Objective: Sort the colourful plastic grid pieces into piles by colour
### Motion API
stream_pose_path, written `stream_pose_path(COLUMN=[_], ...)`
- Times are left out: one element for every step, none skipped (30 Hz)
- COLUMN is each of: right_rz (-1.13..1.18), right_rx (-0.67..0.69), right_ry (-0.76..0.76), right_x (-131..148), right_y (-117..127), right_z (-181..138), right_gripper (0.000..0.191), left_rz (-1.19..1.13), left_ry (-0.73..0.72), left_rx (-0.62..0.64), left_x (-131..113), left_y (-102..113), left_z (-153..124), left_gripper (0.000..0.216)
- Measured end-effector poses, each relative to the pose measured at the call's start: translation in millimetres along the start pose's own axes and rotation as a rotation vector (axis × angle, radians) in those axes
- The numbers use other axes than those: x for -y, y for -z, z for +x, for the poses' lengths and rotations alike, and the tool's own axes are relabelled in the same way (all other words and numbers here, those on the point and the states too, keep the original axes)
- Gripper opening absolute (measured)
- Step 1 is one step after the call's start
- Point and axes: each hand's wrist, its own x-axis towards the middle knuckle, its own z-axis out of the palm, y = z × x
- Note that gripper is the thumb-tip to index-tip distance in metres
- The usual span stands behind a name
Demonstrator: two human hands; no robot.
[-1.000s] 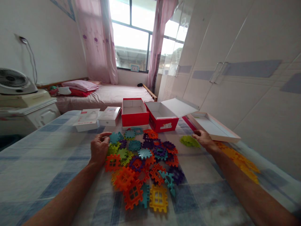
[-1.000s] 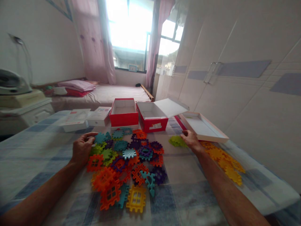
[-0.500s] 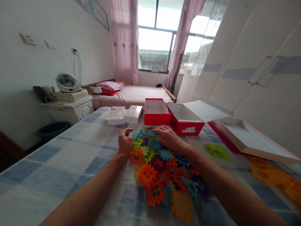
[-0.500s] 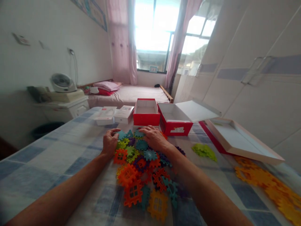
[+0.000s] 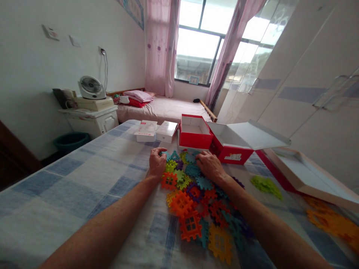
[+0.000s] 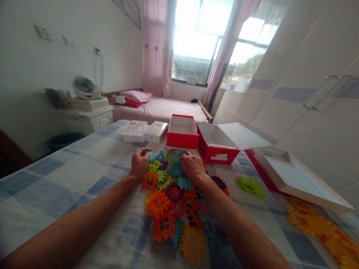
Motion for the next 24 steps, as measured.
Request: stream_pose_path(right_rz=[0.036, 0.077, 0.117, 0.151, 0.177, 0.198, 0.216, 0.231, 0.241, 0.247, 0.249, 0.249, 0.241, 0.224, 0.194, 0.152, 0.097, 0.036, -0.02, -0.061, -0.083, -0.087, -0.073, -0.049], right_rx=[-0.026, -0.036, -0.024, 0.006, 0.039, 0.065, 0.076, 0.073, 0.055, 0.032, 0.009, -0.011, -0.031, -0.043, -0.044, -0.039, -0.038, -0.046, -0.066, -0.093, -0.115, -0.116, -0.085, -0.031], right_ry=[0.021, 0.041, 0.051, 0.046, 0.029, 0.005, -0.023, -0.046, -0.07, -0.095, -0.119, -0.14, -0.163, -0.196, -0.234, -0.273, -0.306, -0.321, -0.304, -0.252, -0.178, -0.104, -0.047, -0.012], right_x=[5.2, 10.5, 15.2, 18.9, 21.4, 22.4, 22.0, 20.5, 18.1, 15.3, 12.3, 9.5, 7.1, 5.2, 3.9, 3.3, 3.4, 4.3, 5.9, 8.0, 10.4, 12.9, 15.1, 16.9], right_y=[-0.9, -2.4, -4.3, -6.4, -8.7, -10.9, -12.8, -14.2, -15.0, -14.9, -14.0, -12.2, -9.9, -7.1, -4.1, -1.4, 1.0, 2.7, 3.7, 4.0, 3.5, 2.4, 0.8, -1.2], right_z=[3.5, 7.7, 12.2, 16.5, 20.1, 22.8, 24.5, 25.1, 24.9, 24.2, 23.2, 22.1, 21.0, 20.0, 19.2, 18.4, 17.8, 17.2, 16.9, 17.0, 17.4, 18.5, 20.2, 22.6], right_gripper=[0.029, 0.032, 0.036, 0.041, 0.045, 0.046, 0.044, 0.042, 0.039, 0.036, 0.034, 0.033, 0.033, 0.034, 0.035, 0.035, 0.034, 0.032, 0.03, 0.029, 0.028, 0.029, 0.029, 0.03], left_rz=[0.001, 0.004, 0.006, 0.008, 0.009, 0.009, 0.009, 0.008, 0.007, 0.004, 0.001, -0.003, -0.007, -0.012, -0.017, -0.023, -0.028, -0.033, -0.038, -0.042, -0.046, -0.05, -0.053, -0.057], left_ry=[-0.002, -0.004, -0.006, -0.008, -0.008, -0.007, -0.006, -0.004, -0.003, -0.001, 0.001, 0.004, 0.007, 0.011, 0.015, 0.018, 0.022, 0.025, 0.028, 0.031, 0.035, 0.039, 0.044, 0.049], left_rx=[0.001, 0.003, 0.007, 0.011, 0.014, 0.018, 0.021, 0.022, 0.023, 0.022, 0.019, 0.014, 0.008, 0.001, -0.005, -0.01, -0.014, -0.018, -0.021, -0.025, -0.03, -0.036, -0.042, -0.046], left_x=[-0.6, -1.2, -1.7, -2.1, -2.2, -2.2, -2.0, -1.7, -1.2, -0.8, -0.3, 0.1, 0.4, 0.7, 0.8, 0.9, 1.0, 1.2, 1.5, 2.0, 2.7, 3.6, 4.5, 5.4], left_y=[0.4, 1.1, 1.8, 2.5, 3.1, 3.5, 3.7, 3.5, 3.1, 2.6, 1.9, 1.3, 0.7, 0.2, -0.2, -0.4, -0.5, -0.5, -0.4, -0.2, 0.0, 0.2, 0.4, 0.6], left_z=[-0.2, -0.3, -0.4, -0.4, -0.4, -0.3, -0.2, 0.0, 0.2, 0.4, 0.7, 0.9, 1.1, 1.2, 1.2, 1.2, 1.2, 1.3, 1.3, 1.5, 1.7, 1.9, 2.2, 2.5], left_gripper=[0.022, 0.022, 0.022, 0.022, 0.022, 0.022, 0.022, 0.023, 0.023, 0.023, 0.023, 0.023, 0.023, 0.023, 0.023, 0.023, 0.023, 0.024, 0.025, 0.025, 0.026, 0.026, 0.027, 0.027])
